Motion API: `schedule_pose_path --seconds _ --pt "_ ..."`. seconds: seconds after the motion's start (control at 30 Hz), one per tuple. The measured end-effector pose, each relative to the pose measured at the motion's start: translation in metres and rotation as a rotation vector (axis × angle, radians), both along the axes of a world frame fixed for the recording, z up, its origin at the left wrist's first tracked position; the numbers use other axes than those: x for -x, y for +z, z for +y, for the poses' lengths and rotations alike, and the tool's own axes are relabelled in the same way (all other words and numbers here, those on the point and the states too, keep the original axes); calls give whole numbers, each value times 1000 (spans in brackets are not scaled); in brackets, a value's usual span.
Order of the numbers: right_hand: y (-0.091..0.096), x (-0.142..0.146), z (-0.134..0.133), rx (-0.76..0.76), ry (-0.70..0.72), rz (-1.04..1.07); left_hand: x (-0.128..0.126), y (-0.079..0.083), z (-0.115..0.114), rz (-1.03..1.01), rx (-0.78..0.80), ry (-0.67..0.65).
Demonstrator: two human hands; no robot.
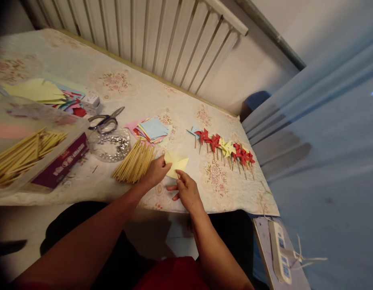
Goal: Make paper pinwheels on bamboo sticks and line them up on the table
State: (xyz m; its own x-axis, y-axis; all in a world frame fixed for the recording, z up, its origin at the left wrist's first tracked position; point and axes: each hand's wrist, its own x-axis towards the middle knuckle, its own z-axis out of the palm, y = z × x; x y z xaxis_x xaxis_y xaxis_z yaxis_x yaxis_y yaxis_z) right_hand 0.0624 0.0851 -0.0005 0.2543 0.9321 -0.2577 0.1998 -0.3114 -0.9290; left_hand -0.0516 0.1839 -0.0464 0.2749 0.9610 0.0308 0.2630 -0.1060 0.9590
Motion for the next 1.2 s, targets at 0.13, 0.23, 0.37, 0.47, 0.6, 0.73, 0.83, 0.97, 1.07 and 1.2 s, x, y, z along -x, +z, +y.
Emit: schedule_pose_path --seconds 0.13,0.23,0.37,0.47,0.6,0.73,0.83,0.97,1.07,1.2 --pt "-5 7 -3 -30 -28 93 -1 -1 1 10 -10 31" --pt "-11 12 -5 -29 -34 184 -1 -3 2 33 -18 70" --pt "-18 15 -7 -18 -11 193 -1 -6 3 32 -19 100" --pt "-17 16 -8 -20 5 161 -1 -7 4 15 -12 98" --pt "-12 21 -8 -32 18 143 -1 -6 3 28 -2 121" --pt "-12 25 -7 -47 27 133 -1 -7 3 30 -18 137" --pt "-14 25 -6 -59 5 111 -2 -7 3 31 -13 124" --pt "-16 21 -3 -84 -75 103 -1 -5 3 44 9 109" --pt "-18 16 -2 -85 -120 113 -1 -4 3 47 17 93" --pt "-18 8 0 -72 -114 123 -2 -6 3 41 18 81"
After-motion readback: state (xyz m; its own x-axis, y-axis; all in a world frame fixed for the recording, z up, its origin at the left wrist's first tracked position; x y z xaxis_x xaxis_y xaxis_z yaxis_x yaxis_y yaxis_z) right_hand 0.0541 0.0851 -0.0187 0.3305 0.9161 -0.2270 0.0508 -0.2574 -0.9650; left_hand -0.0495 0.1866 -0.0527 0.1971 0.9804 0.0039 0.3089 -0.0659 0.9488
